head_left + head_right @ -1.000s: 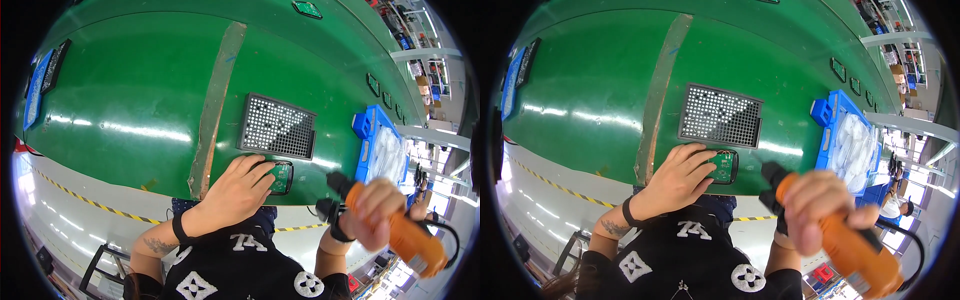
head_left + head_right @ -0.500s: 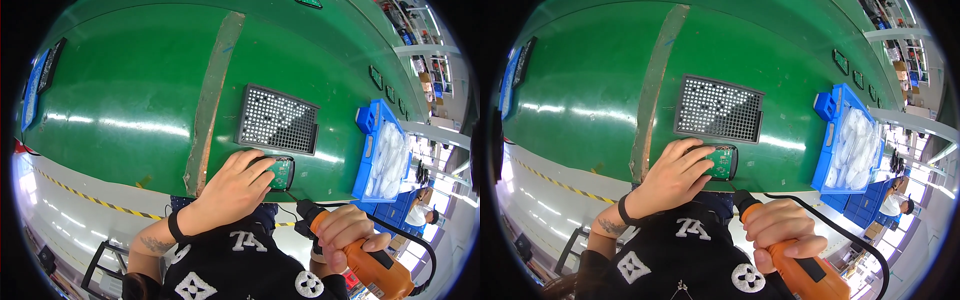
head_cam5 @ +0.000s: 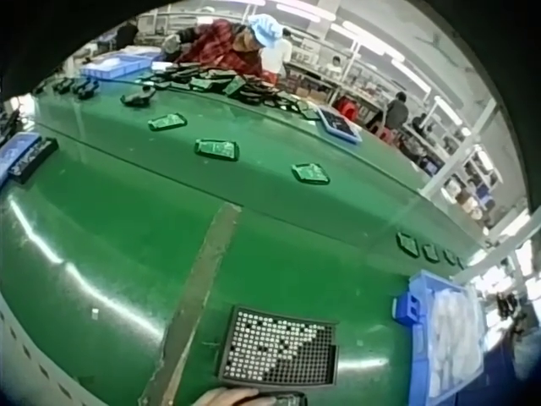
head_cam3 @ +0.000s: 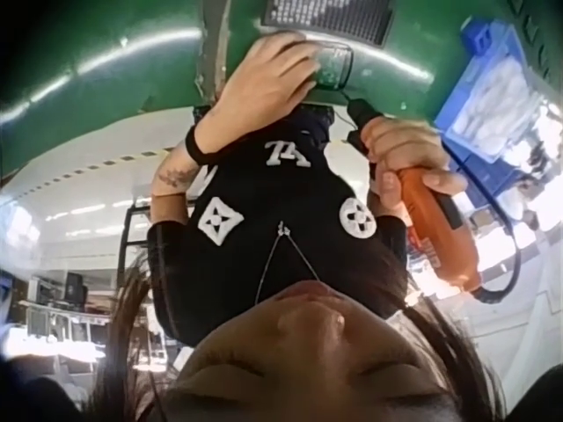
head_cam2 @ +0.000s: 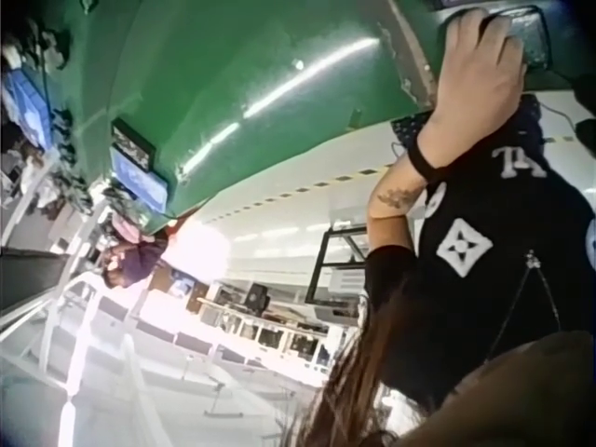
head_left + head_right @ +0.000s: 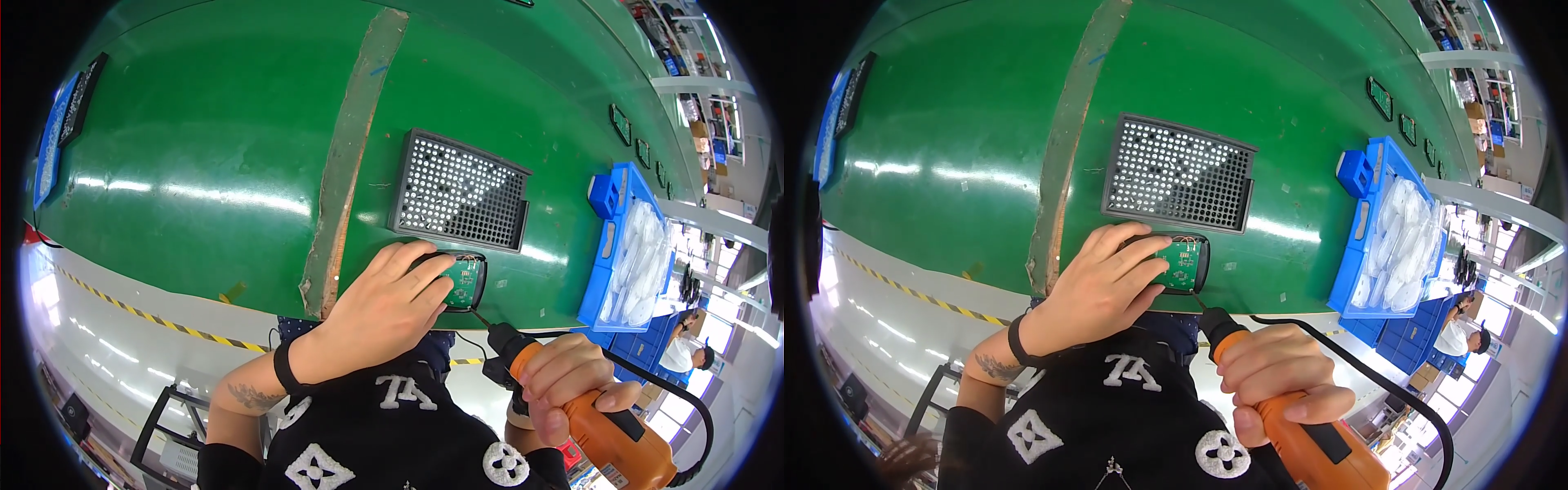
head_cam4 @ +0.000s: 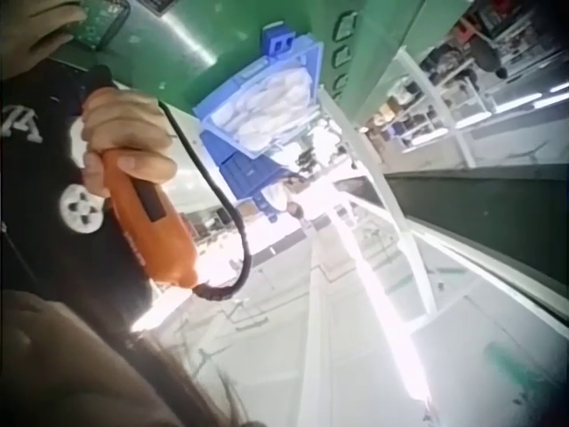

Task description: The person uses a power screwdriver to drive two screws into a circuit board, then snaps a plastic cover onto it by hand. They place the finished assembly on the conveyor belt and repeat the process with another unit.

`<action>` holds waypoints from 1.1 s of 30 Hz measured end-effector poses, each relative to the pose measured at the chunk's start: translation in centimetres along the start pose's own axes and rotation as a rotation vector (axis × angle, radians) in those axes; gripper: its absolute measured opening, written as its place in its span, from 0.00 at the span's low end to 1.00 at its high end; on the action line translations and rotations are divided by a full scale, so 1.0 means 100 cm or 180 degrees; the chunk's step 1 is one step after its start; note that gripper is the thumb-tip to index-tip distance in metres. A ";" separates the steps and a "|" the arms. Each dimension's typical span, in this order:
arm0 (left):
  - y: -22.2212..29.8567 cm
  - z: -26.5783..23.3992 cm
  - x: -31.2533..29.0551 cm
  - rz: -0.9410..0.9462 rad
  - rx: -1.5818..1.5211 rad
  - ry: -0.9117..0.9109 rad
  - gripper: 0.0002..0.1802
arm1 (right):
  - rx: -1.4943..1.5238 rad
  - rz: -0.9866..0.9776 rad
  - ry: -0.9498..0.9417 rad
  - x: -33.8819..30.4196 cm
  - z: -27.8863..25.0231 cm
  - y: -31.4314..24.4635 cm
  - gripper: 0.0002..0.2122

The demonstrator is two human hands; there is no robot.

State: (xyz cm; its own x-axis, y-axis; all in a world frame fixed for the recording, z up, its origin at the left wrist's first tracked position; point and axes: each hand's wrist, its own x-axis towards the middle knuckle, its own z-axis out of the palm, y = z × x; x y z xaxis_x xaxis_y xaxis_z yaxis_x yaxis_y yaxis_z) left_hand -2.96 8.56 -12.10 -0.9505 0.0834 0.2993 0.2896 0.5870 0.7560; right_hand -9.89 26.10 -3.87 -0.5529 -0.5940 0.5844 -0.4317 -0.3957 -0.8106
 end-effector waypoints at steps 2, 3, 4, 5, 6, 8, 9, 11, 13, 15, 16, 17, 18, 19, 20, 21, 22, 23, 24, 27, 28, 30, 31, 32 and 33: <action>0.000 -0.001 0.000 -0.0007 0.0003 -0.0008 0.14 | 0.0019 -0.0015 0.0001 0.000 0.000 0.000 0.21; 0.000 -0.001 0.000 -0.0012 0.0007 -0.0010 0.14 | 0.0020 -0.0012 0.0004 0.000 0.001 0.000 0.21; 0.000 0.000 0.000 -0.0014 0.0005 -0.0012 0.14 | -0.0078 0.0018 -0.0040 0.001 0.002 0.000 0.20; 0.000 0.000 0.000 -0.0008 0.0008 -0.0005 0.13 | -0.0176 0.0048 -0.0084 0.002 0.003 0.000 0.19; -0.001 0.001 0.001 -0.0003 0.0013 0.0002 0.13 | -0.0270 0.0077 -0.0130 0.003 0.004 0.000 0.18; -0.002 0.001 0.001 -0.0002 0.0017 0.0011 0.13 | -0.0276 0.0083 -0.0101 0.003 0.005 0.003 0.18; -0.001 0.001 0.001 0.0005 0.0019 0.0009 0.13 | -0.0295 0.0090 -0.0069 0.003 0.006 0.004 0.18; -0.002 0.001 0.002 0.0021 0.0023 0.0008 0.13 | -0.0325 0.0100 -0.0038 0.005 0.008 0.005 0.18; -0.002 0.002 0.000 -0.0011 0.0023 0.0009 0.14 | -0.0282 0.0046 -0.0163 0.006 0.012 0.007 0.19; -0.004 0.003 0.000 -0.0036 0.0009 0.0005 0.16 | -0.0268 0.0014 -0.0235 0.009 0.012 0.009 0.19; -0.004 0.004 0.000 -0.0031 0.0007 0.0016 0.16 | -0.0117 0.0088 -0.0271 0.014 0.010 0.011 0.19; -0.004 0.004 -0.001 -0.0037 -0.0035 0.0021 0.17 | 0.0034 0.0161 -0.0308 0.020 0.007 0.012 0.20; -0.004 0.005 -0.001 -0.0043 -0.0079 0.0030 0.17 | 0.0183 0.0235 -0.0348 0.026 0.005 0.013 0.20; -0.003 0.005 -0.001 -0.0048 -0.0122 0.0039 0.17 | 0.0176 0.0231 -0.0363 0.032 0.003 0.012 0.20; -0.001 0.003 -0.001 -0.0043 -0.0125 0.0055 0.17 | 0.0246 0.0249 -0.0035 0.040 0.002 0.010 0.19; 0.000 0.001 -0.002 -0.0195 -0.0086 0.0197 0.17 | 0.0284 0.0259 0.0130 0.046 0.003 0.014 0.18; 0.002 -0.001 -0.002 -0.0347 -0.0047 0.0339 0.17 | 0.0324 0.0276 0.0293 0.052 0.004 0.016 0.17; 0.004 -0.003 -0.002 -0.0499 -0.0009 0.0479 0.17 | 0.0223 0.0241 0.0502 0.059 0.007 0.024 0.17; 0.004 -0.007 -0.004 -0.0513 -0.0005 0.0490 0.17 | 0.0134 0.0208 0.0703 0.065 0.009 0.032 0.17; 0.003 -0.017 -0.010 -0.1082 0.0512 0.0554 0.17 | 0.0168 0.0333 0.0592 0.070 0.003 0.044 0.18; 0.003 -0.017 -0.010 -0.1097 0.0510 0.0567 0.17 | 0.0176 0.0393 0.0539 0.071 0.001 0.045 0.19; 0.001 -0.015 -0.009 -0.1037 0.0457 0.0578 0.16 | 0.0205 0.0423 0.0516 0.071 -0.001 0.047 0.19; 0.000 -0.014 -0.009 -0.1007 0.0433 0.0578 0.16 | 0.0226 0.0446 0.0511 0.070 -0.002 0.048 0.19; 0.000 -0.015 -0.010 -0.1022 0.0435 0.0582 0.16 | 0.0246 0.0468 0.0506 0.070 -0.002 0.049 0.19; -0.001 -0.015 -0.010 -0.1024 0.0429 0.0589 0.16 | 0.0243 0.0479 0.0507 0.070 -0.001 0.049 0.19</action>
State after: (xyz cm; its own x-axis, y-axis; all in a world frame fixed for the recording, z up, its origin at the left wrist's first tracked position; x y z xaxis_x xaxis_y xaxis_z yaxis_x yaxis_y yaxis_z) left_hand -1.90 7.21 -11.57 -0.9503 -0.2616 0.1687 -0.0489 0.6610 0.7488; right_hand -15.99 20.05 -3.76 -0.7151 -0.5347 0.4503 -0.2840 -0.3664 -0.8861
